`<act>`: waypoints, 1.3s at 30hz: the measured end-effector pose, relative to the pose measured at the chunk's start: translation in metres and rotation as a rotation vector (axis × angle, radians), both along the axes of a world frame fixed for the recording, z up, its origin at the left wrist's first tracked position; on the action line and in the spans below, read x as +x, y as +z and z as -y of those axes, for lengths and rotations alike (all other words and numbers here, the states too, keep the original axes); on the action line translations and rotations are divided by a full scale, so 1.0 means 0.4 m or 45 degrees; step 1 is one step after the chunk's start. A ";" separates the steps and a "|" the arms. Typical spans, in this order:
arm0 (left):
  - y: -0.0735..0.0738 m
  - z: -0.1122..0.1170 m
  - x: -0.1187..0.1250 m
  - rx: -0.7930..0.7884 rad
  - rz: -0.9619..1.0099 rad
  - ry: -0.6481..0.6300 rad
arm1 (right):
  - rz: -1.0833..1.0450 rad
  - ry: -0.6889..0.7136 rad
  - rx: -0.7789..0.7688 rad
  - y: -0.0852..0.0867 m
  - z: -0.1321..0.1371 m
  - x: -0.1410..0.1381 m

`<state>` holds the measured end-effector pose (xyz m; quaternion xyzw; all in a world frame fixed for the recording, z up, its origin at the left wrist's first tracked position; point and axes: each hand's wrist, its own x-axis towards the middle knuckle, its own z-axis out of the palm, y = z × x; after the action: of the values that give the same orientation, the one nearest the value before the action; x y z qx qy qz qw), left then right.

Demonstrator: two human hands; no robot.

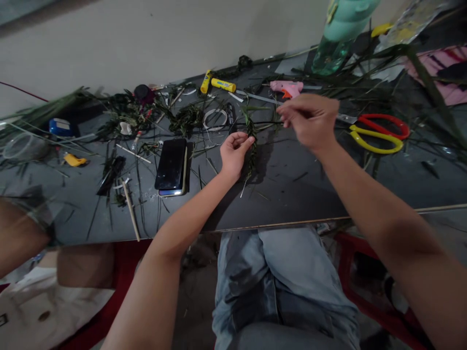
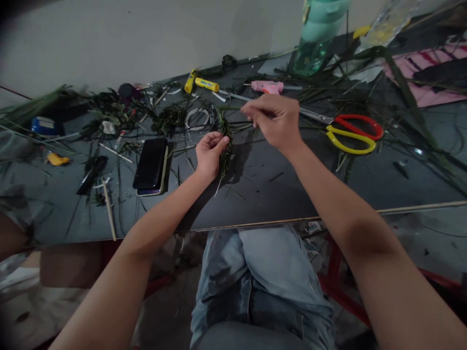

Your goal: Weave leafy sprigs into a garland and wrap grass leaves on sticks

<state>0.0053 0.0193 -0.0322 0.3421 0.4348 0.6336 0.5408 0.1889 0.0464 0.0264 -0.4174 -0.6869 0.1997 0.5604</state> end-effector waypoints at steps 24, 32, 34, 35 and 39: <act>-0.022 -0.004 -0.006 0.105 -0.174 -0.029 | 0.260 0.051 -0.184 -0.119 0.014 -0.074; -0.032 -0.009 -0.011 0.127 -0.233 -0.074 | 0.325 0.096 -0.091 -0.129 0.008 -0.063; -0.036 -0.010 -0.012 0.119 -0.224 -0.093 | 0.340 0.100 -0.077 -0.128 0.009 -0.061; -0.038 -0.011 -0.013 0.114 -0.220 -0.103 | 0.345 0.096 -0.070 -0.128 0.010 -0.061; -0.047 -0.015 -0.016 0.106 -0.206 -0.123 | 0.363 0.071 -0.054 -0.129 0.008 -0.058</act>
<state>-0.0010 0.0255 -0.0511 0.4347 0.4334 0.5946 0.5192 0.1657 0.0431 -0.0253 -0.4340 -0.7666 0.1682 0.4424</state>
